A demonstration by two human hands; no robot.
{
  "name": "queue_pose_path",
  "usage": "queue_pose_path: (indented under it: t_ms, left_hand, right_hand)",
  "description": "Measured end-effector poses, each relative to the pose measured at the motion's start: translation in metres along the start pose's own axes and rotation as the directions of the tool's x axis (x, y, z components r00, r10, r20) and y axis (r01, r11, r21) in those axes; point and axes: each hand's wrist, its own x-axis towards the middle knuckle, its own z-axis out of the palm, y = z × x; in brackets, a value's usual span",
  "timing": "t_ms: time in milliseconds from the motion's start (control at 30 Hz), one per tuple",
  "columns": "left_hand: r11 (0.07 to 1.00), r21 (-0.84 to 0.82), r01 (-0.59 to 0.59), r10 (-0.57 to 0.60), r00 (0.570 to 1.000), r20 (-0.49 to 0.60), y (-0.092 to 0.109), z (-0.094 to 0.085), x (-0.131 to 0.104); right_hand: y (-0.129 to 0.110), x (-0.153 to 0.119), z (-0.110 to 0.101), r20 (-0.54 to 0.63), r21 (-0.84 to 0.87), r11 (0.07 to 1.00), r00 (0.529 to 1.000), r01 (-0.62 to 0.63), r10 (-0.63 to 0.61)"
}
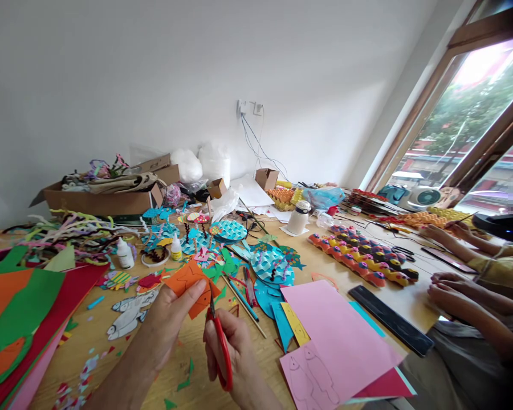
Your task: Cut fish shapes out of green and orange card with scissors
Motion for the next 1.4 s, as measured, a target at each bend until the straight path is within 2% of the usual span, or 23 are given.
queue_pose_path:
  t_ms: [300,733,867,1100,1267,1400]
  left_hand:
    - [0.999,0.019,0.048,-0.049,0.996,0.068,0.015,-0.002,-0.001]
    - [0.996,0.039,0.078,-0.082,0.988,0.129,0.016,-0.007,-0.002]
    - [0.990,0.034,0.138,-0.142,0.975,0.170,0.019,-0.009,-0.001]
    - [0.986,0.029,0.166,-0.168,0.970,0.178,0.026,-0.008,-0.002]
    - [0.991,0.027,0.134,-0.137,0.979,0.152,0.025,-0.010,-0.001]
    - [0.989,0.018,0.150,-0.150,0.974,0.172,0.024,-0.011,0.000]
  right_hand:
    - [-0.009,-0.003,-0.002,0.032,-0.060,0.998,0.999,0.024,-0.022]
    - [-0.004,-0.004,-0.005,0.040,-0.072,0.997,0.999,-0.007,0.010]
    - [-0.008,-0.005,-0.006,0.046,-0.092,0.996,0.999,-0.018,0.022]
    - [-0.005,-0.007,-0.008,0.052,-0.128,0.992,0.998,-0.021,0.028]
    - [-0.002,-0.005,-0.009,0.039,-0.130,0.991,0.999,-0.031,0.036]
    - [-0.003,-0.004,-0.009,0.035,-0.112,0.993,0.999,-0.030,0.034]
